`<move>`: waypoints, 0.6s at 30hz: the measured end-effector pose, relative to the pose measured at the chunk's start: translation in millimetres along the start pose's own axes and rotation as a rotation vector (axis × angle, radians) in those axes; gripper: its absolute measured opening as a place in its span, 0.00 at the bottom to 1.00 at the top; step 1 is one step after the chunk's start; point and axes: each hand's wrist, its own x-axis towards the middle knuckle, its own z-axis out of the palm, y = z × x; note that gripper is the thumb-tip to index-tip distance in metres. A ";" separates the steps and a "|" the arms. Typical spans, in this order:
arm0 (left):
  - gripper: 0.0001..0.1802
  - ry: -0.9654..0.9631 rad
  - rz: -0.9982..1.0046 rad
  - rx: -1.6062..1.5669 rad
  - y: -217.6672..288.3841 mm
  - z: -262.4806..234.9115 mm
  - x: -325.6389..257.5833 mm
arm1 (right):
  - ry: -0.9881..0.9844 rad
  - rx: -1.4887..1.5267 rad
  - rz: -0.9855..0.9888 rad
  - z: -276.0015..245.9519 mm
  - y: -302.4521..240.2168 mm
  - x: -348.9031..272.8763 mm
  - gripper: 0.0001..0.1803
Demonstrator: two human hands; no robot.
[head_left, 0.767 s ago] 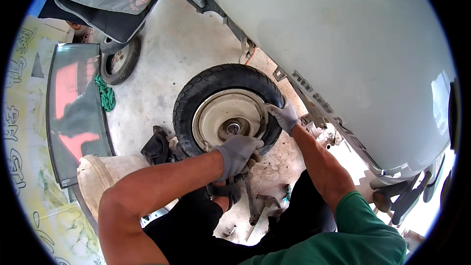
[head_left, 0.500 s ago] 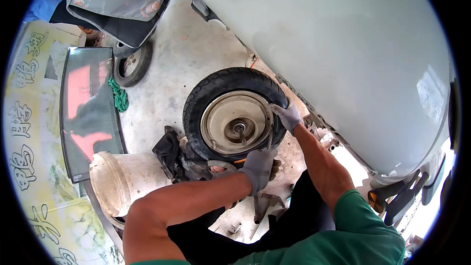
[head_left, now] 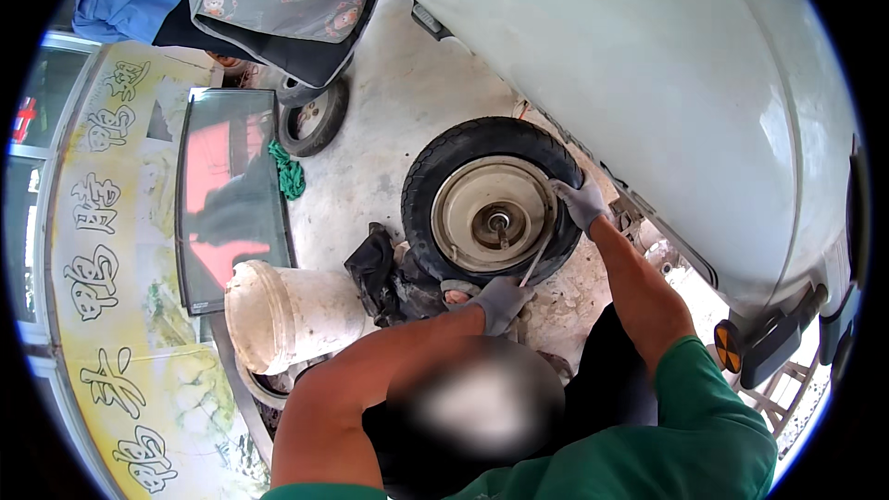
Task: The person uses a tire iron to pry the tire bead off the rim of a scooter wheel. They repeatedly insert the tool between the tire and rim, lever the bead over the edge, and rotate the wheel to work around the circumference.
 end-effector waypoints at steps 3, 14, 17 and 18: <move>0.11 0.017 -0.050 0.107 5.1 -20.9 3.3 | -0.027 -0.096 0.071 1.2 -4.7 -1.9 0.44; 0.16 0.021 0.002 0.026 -19.2 -55.4 5.3 | 0.074 -0.055 -0.117 9.7 -24.0 -19.0 0.47; 0.17 0.016 0.019 0.070 -13.8 -52.1 -1.3 | 0.087 -0.035 -0.101 5.8 -24.4 -18.3 0.47; 0.17 -0.027 0.000 0.007 -10.6 -54.5 -5.3 | 0.113 -0.063 -0.089 7.6 -23.8 -14.1 0.46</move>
